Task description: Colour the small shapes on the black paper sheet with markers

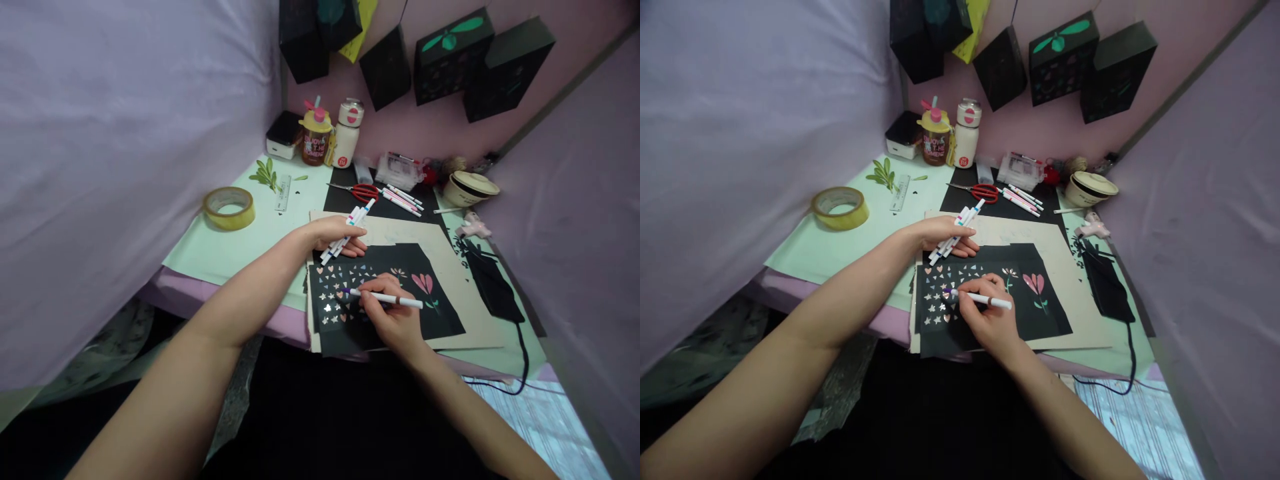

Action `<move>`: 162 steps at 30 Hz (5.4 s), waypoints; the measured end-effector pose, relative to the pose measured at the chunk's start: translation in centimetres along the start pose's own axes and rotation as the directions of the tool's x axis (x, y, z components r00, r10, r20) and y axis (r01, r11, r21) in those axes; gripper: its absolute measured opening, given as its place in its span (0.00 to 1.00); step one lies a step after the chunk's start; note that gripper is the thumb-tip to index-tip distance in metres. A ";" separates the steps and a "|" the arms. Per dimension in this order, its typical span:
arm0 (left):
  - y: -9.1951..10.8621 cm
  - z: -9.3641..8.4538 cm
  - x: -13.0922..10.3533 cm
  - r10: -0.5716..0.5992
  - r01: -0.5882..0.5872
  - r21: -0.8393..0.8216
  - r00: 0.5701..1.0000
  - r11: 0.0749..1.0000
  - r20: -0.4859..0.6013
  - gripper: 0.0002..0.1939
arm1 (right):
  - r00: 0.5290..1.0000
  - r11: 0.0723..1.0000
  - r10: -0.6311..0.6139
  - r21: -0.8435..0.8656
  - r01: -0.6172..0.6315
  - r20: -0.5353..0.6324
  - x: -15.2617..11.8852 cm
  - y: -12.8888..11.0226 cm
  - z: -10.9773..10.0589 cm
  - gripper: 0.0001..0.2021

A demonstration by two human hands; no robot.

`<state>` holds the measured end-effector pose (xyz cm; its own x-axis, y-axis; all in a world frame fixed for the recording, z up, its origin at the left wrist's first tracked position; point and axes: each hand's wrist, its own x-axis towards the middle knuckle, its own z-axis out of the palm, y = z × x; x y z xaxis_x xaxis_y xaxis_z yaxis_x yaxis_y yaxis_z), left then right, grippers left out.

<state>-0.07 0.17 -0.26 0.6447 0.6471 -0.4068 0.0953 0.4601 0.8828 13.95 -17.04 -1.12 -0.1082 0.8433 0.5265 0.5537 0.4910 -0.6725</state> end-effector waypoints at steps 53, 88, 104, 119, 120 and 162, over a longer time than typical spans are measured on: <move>-0.1 0.0 -0.1 0.017 -0.017 0.017 1.000 1.000 0.018 0.09 | 0.973 0.990 -0.133 0.077 0.120 0.191 -1.2 -0.5 0.4 0.06; 0.1 0.1 -0.3 0.012 -0.013 0.033 1.000 0.999 0.023 0.06 | 0.976 0.986 -0.146 0.109 0.129 0.160 -1.3 -0.4 0.6 0.07; 0.2 0.3 -0.5 -0.006 0.007 0.047 1.000 0.999 -0.008 0.08 | 0.992 0.994 0.050 -0.106 -0.037 0.117 2.7 0.6 0.1 0.05; 0.1 0.3 -0.5 0.004 -0.004 0.052 1.000 0.999 -0.004 0.10 | 0.983 0.992 0.080 -0.107 -0.063 0.165 2.5 1.3 1.0 0.06; 0.1 0.3 -0.5 0.004 -0.004 0.051 1.000 0.999 -0.004 0.10 | 0.983 0.992 0.078 -0.108 -0.061 0.164 2.5 1.3 1.0 0.05; 0.2 0.5 -0.5 -0.016 0.017 0.036 1.000 0.999 -0.019 0.06 | 0.979 0.990 0.118 -0.089 -0.105 0.165 2.2 1.5 1.1 0.06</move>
<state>-0.04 -0.35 0.24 0.6287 0.6509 -0.4255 0.1336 0.4486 0.8837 13.61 -14.18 -1.56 -0.1763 0.9199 0.3503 0.6335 0.3785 -0.6749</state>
